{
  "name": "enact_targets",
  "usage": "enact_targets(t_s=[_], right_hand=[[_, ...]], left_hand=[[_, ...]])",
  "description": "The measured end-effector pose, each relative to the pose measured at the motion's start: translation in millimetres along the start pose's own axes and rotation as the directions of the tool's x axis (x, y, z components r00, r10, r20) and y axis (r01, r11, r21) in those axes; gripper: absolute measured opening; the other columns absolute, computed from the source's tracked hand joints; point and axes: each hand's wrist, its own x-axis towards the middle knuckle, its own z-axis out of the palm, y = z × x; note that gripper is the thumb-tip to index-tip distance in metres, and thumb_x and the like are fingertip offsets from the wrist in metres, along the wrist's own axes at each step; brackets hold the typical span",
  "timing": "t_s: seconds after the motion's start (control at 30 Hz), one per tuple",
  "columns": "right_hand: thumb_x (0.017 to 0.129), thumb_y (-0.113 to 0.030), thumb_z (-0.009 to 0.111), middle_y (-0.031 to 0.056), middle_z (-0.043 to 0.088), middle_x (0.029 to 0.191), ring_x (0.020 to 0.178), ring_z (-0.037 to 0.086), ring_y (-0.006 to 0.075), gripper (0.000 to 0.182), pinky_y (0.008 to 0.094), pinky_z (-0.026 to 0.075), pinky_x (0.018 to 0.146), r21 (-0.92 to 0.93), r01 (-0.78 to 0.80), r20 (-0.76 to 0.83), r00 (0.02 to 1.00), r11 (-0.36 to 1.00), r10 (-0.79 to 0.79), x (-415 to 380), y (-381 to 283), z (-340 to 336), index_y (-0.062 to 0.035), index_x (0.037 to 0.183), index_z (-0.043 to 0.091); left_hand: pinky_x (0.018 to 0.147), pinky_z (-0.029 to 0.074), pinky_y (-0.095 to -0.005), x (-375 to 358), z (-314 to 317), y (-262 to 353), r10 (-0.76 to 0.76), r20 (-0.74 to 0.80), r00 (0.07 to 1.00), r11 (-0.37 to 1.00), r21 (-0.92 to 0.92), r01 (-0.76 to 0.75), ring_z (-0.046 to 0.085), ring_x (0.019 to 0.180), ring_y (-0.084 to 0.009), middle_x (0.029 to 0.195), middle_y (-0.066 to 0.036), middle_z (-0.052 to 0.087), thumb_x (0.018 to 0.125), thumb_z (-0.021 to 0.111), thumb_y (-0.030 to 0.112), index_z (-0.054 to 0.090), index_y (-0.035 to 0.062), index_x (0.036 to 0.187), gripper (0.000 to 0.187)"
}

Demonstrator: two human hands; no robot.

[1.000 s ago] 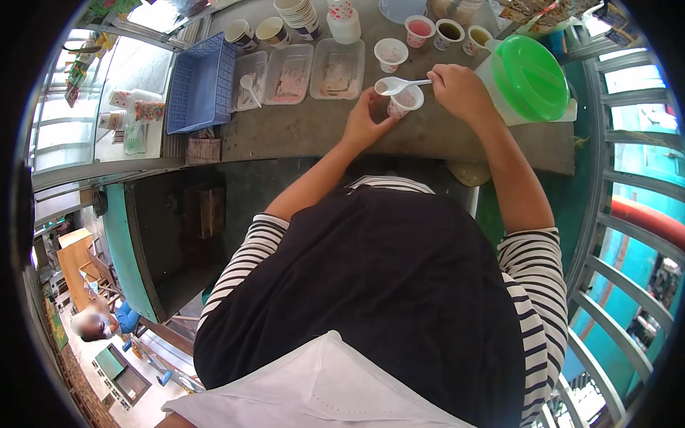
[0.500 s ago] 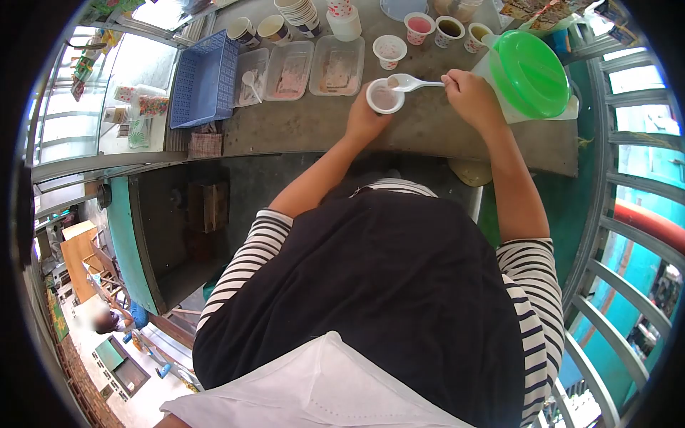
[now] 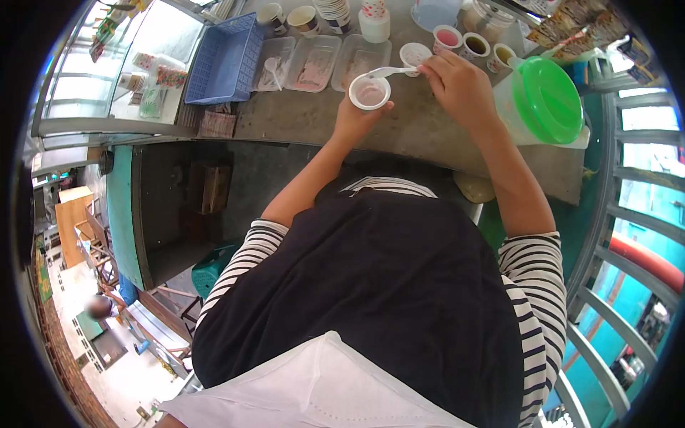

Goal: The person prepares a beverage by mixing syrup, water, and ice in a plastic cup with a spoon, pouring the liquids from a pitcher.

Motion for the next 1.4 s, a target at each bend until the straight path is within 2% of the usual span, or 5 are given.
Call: enact_targets(t_s=[0.2, 0.3, 0.73, 1.13, 1.4], right_hand=[[0.098, -0.025, 0.053, 0.0174, 0.068, 0.097, 0.09, 0.066, 0.0388, 0.023, 0.0489, 0.053, 0.077, -0.112, -0.209, 0.295, 0.927, 0.972, 0.233, 4.8, 30.6, 83.4, -0.0077, 0.103, 0.067], [0.098, -0.023, 0.048, 0.0199, 0.068, 0.098, 0.092, 0.065, 0.0408, 0.026, 0.0509, 0.052, 0.08, -0.109, -0.307, 0.393, 0.86, 0.945, 0.325, 10.4, 29.6, 128.6, -0.0069, 0.102, 0.067], [0.094, -0.021, 0.055, 0.0216, 0.069, 0.095, 0.092, 0.066, 0.0406, 0.023, 0.0509, 0.051, 0.082, -0.062, -0.292, 0.294, 0.909, 0.955, 0.297, 18.2, 24.1, 181.4, -0.0046, 0.098, 0.07], [0.091, -0.018, 0.056, 0.0204, 0.07, 0.094, 0.09, 0.068, 0.037, 0.025, 0.0414, 0.052, 0.082, 0.094, -0.688, 0.272, 0.713, 0.719, 0.646, -7.2, 13.1, 152.8, -0.0043, 0.104, 0.073], [0.093, -0.016, 0.058, 0.0185, 0.07, 0.091, 0.081, 0.068, 0.0286, 0.023, 0.0375, 0.051, 0.075, 0.257, -0.642, 0.237, 0.766, 0.722, 0.597, 19.6, -57.7, 116.4, -0.0028, 0.106, 0.071]], left_hand=[[0.091, 0.05, -0.0334, -24.0, -41.7, -22.0, -0.04, -0.013, 0.999, 0.998, -0.043, 0.04, 0.065, 0.104, -0.02, 0.112, -0.01, 0.068, 0.072, 0.088, 0.021, 0.062, 0.0031, 0.117, 0.055], [0.091, 0.051, -0.0388, -29.7, -65.9, -47.1, -0.045, -0.125, 0.991, 0.985, 0.159, 0.064, 0.066, 0.105, -0.0324, 0.113, -0.013, 0.068, 0.066, 0.087, 0.017, 0.062, 0.0054, 0.118, 0.059], [0.089, 0.051, -0.0364, -1.2, -135.8, -44.9, -0.192, 0.114, 0.975, 0.969, 0.179, 0.17, 0.068, 0.103, -0.0264, 0.11, -0.011, 0.071, 0.07, 0.087, 0.023, 0.062, 0.0069, 0.121, 0.059], [0.087, 0.051, -0.0413, 43.7, -175.8, -30.2, -0.302, 0.369, 0.879, 0.906, 0.398, 0.144, 0.068, 0.099, -0.0329, 0.108, -0.016, 0.07, 0.074, 0.082, 0.048, 0.062, 0.006, 0.119, 0.065], [0.085, 0.052, -0.0414, 72.7, -170.8, -26.1, -0.039, 0.496, 0.867, 0.952, 0.283, -0.119, 0.067, 0.099, -0.0339, 0.106, -0.016, 0.07, 0.073, 0.084, 0.038, 0.062, 0.0058, 0.118, 0.059]])
